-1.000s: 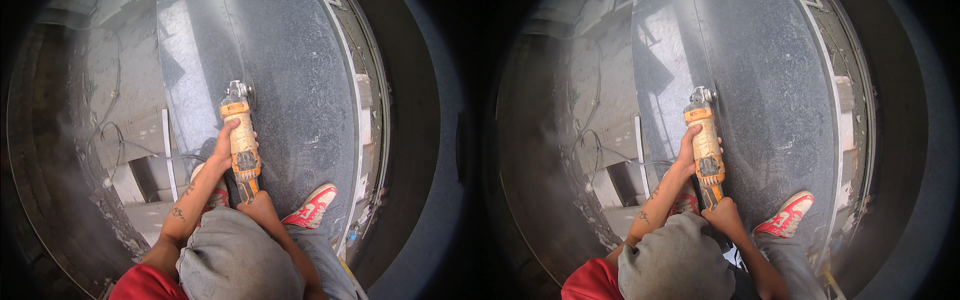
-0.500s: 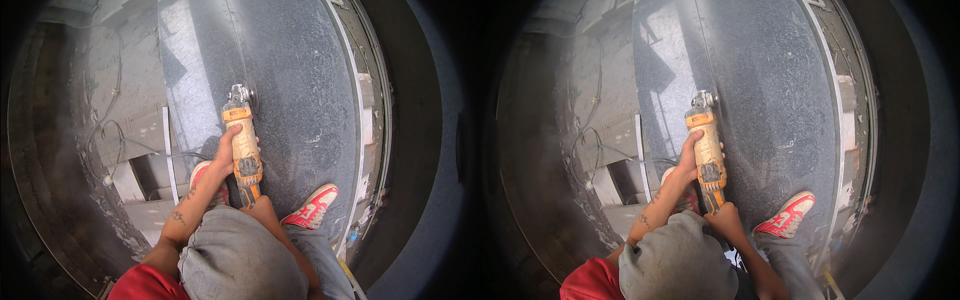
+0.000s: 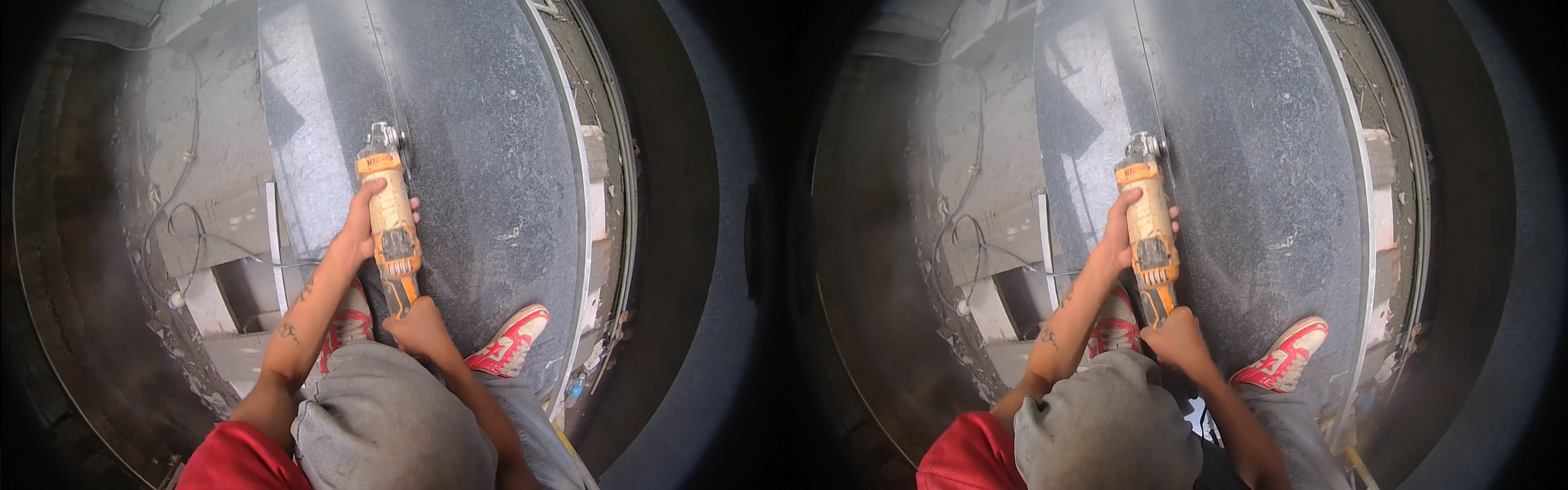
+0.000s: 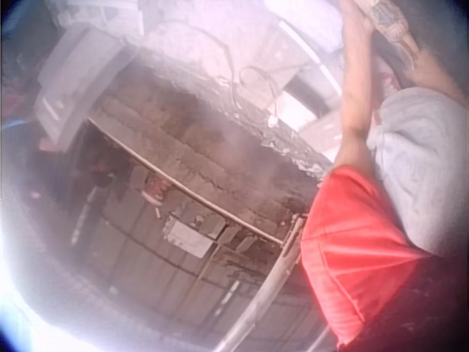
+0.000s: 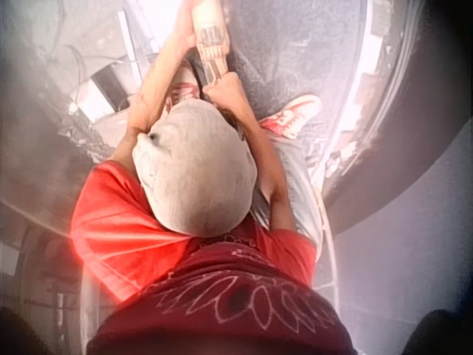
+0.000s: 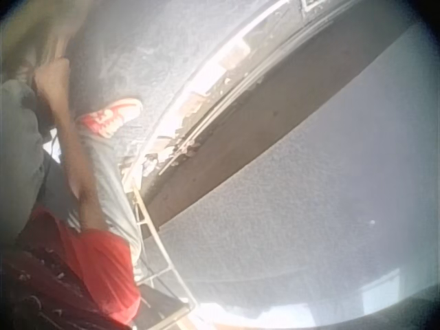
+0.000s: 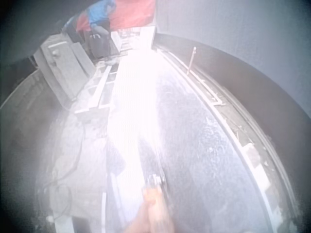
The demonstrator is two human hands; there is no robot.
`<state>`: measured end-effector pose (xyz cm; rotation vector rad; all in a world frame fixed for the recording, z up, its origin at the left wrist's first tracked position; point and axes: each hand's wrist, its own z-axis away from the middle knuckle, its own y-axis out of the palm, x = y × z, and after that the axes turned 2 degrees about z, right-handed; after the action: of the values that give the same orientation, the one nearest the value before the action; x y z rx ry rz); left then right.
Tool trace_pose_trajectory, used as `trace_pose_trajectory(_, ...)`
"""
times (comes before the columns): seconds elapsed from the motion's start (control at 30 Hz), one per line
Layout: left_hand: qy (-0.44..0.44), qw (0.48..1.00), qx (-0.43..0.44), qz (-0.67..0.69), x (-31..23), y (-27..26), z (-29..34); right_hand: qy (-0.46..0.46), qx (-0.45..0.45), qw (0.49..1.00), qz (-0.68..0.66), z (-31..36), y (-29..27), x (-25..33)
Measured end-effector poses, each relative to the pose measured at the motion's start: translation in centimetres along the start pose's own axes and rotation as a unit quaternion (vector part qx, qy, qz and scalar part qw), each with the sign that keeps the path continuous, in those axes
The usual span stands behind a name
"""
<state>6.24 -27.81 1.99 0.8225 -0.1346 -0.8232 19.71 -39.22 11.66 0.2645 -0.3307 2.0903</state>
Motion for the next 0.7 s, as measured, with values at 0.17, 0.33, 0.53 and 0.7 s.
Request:
trace_pose_trajectory(0.17, 0.0, 1.0, 0.025, 0.015, 2.8, -0.1, 0.9, 0.001, -0.034, 0.999, 0.032, 1.8, 0.2, -2.2)
trace_pose_trajectory(0.33, 0.014, 1.0, 0.016, -0.006, 0.7, -0.4, 0.0, 0.005, 0.007, 1.0, 0.002, 0.2, 0.0, -0.8)
trace_pose_trajectory(0.53, -0.004, 1.0, -0.002, 0.0, 1.3, -0.1, 0.3, -0.01, -0.039, 0.999, 0.027, 0.6, 0.5, -1.6)
trace_pose_trajectory(0.7, 0.004, 1.0, 0.003, -0.004, 3.3, -0.8, 2.2, 0.005, -0.02, 0.999, 0.03, 1.9, 1.0, -2.9)
